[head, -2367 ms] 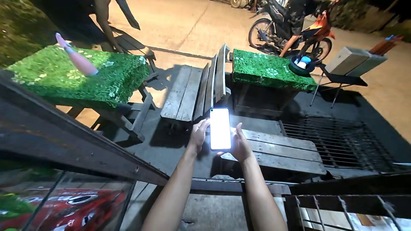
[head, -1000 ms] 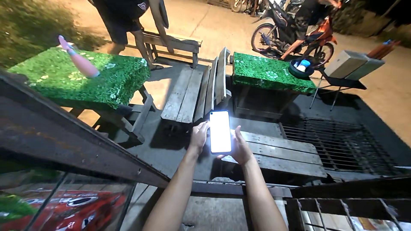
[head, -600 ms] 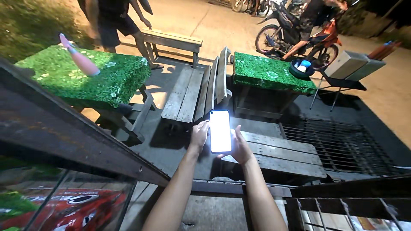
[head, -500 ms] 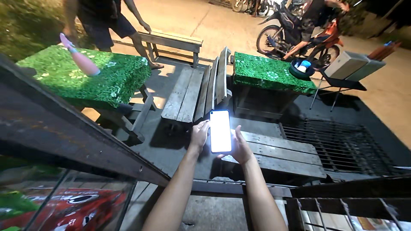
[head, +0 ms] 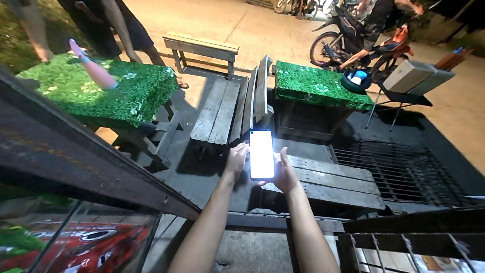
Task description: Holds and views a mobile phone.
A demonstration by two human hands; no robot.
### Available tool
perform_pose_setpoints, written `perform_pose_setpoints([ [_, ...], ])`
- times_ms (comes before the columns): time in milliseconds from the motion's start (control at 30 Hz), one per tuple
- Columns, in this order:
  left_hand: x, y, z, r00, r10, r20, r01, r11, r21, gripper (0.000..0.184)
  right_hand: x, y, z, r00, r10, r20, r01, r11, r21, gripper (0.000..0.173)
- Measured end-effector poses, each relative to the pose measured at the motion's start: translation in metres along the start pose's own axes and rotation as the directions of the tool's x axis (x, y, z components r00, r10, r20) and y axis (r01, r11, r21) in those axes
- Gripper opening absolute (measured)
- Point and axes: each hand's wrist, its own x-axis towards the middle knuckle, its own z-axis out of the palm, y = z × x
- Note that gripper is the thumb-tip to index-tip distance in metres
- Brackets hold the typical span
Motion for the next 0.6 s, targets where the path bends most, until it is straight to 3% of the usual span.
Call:
perform_pose_setpoints([
  [267, 0.0023, 0.0039, 0.0034, 0.99, -0.109, 0.094, 0.106, 0.994, 0.03, 0.042, 0.001, -0.0007, -0.0028, 0.998, -0.051, -0.047, 0.054, 0.997, 0.058, 0.088],
  [600, 0.0021, 0.005, 0.0047, 0.992, -0.079, 0.101, 0.074, 0.996, 0.05, 0.036, 0.0009, -0.0042, 0.0046, 0.991, 0.001, -0.131, 0.007, 0.998, 0.067, 0.08],
])
